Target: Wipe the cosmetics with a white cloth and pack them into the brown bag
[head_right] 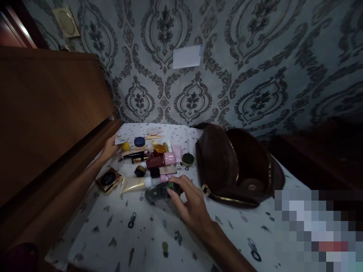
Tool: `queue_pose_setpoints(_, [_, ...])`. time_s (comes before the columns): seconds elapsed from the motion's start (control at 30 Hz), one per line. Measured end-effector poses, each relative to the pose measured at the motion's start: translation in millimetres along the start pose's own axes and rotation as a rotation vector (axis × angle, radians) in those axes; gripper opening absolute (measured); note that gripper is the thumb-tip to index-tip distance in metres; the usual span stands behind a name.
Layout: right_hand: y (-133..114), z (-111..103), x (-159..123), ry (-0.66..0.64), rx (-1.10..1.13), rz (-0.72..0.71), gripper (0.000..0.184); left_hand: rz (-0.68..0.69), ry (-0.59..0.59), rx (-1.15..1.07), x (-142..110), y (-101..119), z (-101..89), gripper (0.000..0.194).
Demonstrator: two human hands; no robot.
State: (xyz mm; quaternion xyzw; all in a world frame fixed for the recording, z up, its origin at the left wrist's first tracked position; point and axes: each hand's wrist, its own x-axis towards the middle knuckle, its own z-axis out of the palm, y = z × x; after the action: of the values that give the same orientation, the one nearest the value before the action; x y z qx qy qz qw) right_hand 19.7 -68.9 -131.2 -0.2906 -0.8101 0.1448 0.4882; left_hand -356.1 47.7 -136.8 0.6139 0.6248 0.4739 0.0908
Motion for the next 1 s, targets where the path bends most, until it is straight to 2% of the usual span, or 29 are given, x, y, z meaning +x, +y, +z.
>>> queue_pose_setpoints(0.13, [-8.7,-0.7,4.2,-0.033,-0.024,-0.039,0.016,-0.025,0.127,-0.101,-14.4,26.6,-16.6,0.028])
queue_pose_setpoints(0.2, [-14.2,0.4,10.2,-0.082,-0.035,-0.086,0.015,-0.030,0.126,-0.151,-35.3,48.7,-20.8,0.030])
queue_pose_setpoints(0.27, [-19.4,3.9,18.3,-0.152,-0.043,-0.146,0.015,-0.035,0.070,-0.197,-65.1,75.8,-21.2,0.033])
queue_pose_setpoints(0.33, [-23.9,10.2,26.7,-0.215,-0.045,-0.204,0.015,-0.066,-0.104,-0.322,-99.2,103.2,-17.9,0.033])
queue_pose_setpoints(0.43, [-29.2,22.6,35.8,-0.264,-0.022,-0.249,0.017,-0.002,-0.528,-0.477,-144.3,131.3,-7.8,0.038])
queue_pose_setpoints(0.47, [-30.9,26.2,37.7,-0.275,-0.001,-0.255,0.018,-0.008,-0.579,-0.518,-155.4,135.1,-3.7,0.039])
queue_pose_setpoints(0.53, [-34.5,30.3,40.3,-0.309,0.044,-0.241,0.021,-0.058,-0.587,-0.559,-171.2,134.8,4.3,0.044])
queue_pose_setpoints(0.7, [-36.1,21.1,60.4,-0.504,0.131,-0.154,0.031,-0.139,-0.597,-0.513,-188.1,119.1,18.6,0.037])
queue_pose_setpoints(0.77, [-23.0,21.6,82.7,-0.510,0.176,-0.073,0.036,-0.173,-0.579,-0.542,-191.8,117.8,21.9,0.040])
queue_pose_setpoints(0.83, [3.7,33.1,113.4,-0.413,0.151,0.041,0.037,-0.221,-0.578,-0.553,-194.5,119.1,24.3,0.044])
queue_pose_setpoints(0.9, [42.6,55.7,147.7,-0.307,-0.073,0.179,0.031,-0.262,-0.607,-0.553,-196.0,120.3,26.6,0.045])
queue_pose_setpoints(0.93, [64.5,69.7,164.1,-0.326,-0.220,0.289,0.029,-0.262,-0.625,-0.560,-196.3,120.2,28.0,0.044])
queue_pose_setpoints(1.0, [108.4,98.7,192.0,-0.377,-0.317,0.386,0.031,-0.234,-0.653,-0.598,-196.6,117.8,31.2,0.038])
